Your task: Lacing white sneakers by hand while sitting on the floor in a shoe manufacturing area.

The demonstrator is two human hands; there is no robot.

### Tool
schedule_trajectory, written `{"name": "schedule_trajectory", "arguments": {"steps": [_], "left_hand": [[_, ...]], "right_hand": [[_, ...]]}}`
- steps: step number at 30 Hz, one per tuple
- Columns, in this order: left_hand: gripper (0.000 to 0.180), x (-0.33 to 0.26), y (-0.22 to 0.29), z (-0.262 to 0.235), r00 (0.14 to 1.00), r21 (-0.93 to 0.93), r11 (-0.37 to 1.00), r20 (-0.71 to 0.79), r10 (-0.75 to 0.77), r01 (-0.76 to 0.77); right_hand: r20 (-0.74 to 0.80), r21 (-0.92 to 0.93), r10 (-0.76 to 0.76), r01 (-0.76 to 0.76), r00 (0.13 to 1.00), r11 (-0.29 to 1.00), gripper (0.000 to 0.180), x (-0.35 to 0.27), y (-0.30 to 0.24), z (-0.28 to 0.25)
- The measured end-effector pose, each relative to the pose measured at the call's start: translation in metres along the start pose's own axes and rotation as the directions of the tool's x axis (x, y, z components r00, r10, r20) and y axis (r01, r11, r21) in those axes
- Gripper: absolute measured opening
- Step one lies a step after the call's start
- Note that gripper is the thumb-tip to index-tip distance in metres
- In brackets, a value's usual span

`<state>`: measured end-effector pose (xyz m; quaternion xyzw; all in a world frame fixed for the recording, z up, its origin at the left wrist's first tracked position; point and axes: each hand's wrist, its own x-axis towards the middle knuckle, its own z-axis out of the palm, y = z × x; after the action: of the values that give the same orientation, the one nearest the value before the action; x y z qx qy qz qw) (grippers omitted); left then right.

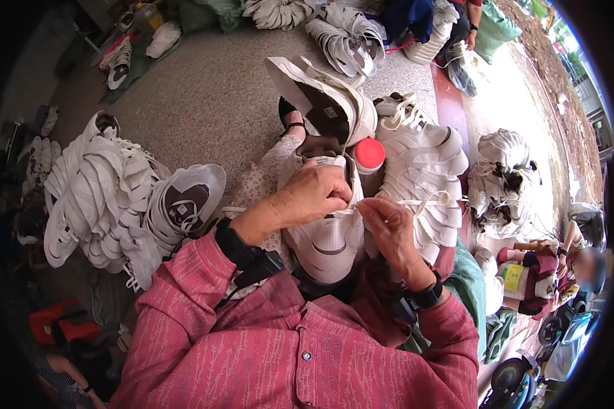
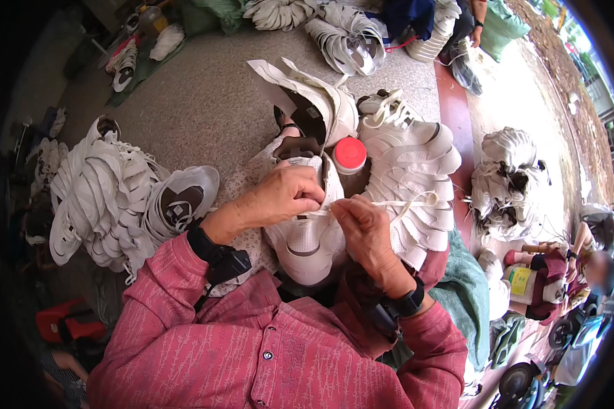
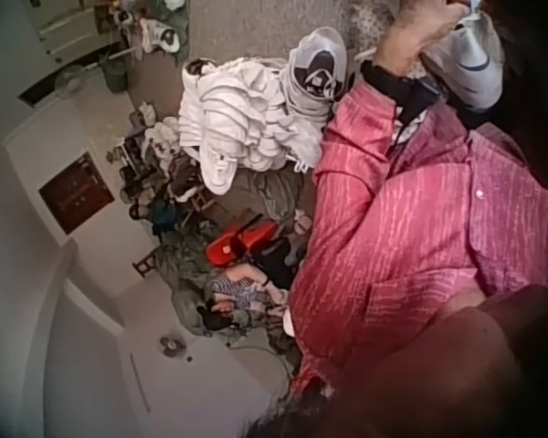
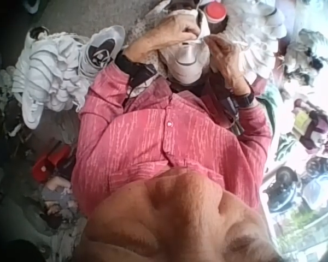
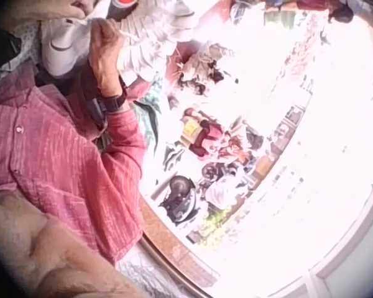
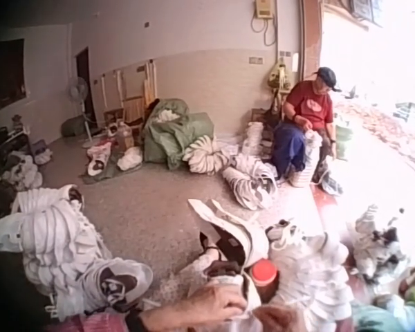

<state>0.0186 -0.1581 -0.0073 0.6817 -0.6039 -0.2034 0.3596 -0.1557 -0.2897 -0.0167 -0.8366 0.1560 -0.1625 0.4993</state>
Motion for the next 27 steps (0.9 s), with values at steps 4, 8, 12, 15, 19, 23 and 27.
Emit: {"name": "schedule_trajectory", "arguments": {"steps": [4,8,12,15,19,23,27], "left_hand": [[0.014,0.0,0.0,0.0,1.0,-0.001,1.0,0.001,-0.012,0.012],[0.013,-0.002,0.0,-0.003,1.0,-0.028,0.999,-0.007,-0.025,0.024],[0.012,0.0,-0.001,0.0,1.0,-0.039,0.999,-0.028,0.013,-0.014],[0.01,0.001,-0.002,0.001,1.0,-0.015,1.0,-0.02,0.003,-0.003],[0.007,0.001,-0.006,0.005,0.998,0.016,0.999,-0.055,0.033,-0.032],[0.006,-0.008,0.001,0.012,0.964,0.143,0.984,-0.225,0.139,-0.108],[0.005,-0.021,0.005,0.004,0.922,0.367,0.907,-0.236,0.307,-0.207]], "right_hand": [[-0.046,-0.026,0.033,-0.034,0.998,0.999,0.009,-0.009,-0.008,0.012],[0.172,0.02,0.117,-0.122,0.978,0.992,0.013,0.003,-0.009,-0.004],[0.328,0.072,0.201,-0.237,0.923,0.969,0.018,0.006,-0.001,-0.015],[0.283,-0.044,0.094,-0.085,0.954,0.995,0.015,0.01,-0.003,-0.011],[0.414,-0.488,-0.102,0.315,0.905,0.814,0.013,0.027,-0.017,-0.018],[0.258,-0.532,-0.338,0.425,0.905,0.732,0.032,0.057,-0.046,-0.026],[0.489,-0.311,-0.347,0.531,0.8,0.788,0.033,0.064,-0.026,-0.024]]}}
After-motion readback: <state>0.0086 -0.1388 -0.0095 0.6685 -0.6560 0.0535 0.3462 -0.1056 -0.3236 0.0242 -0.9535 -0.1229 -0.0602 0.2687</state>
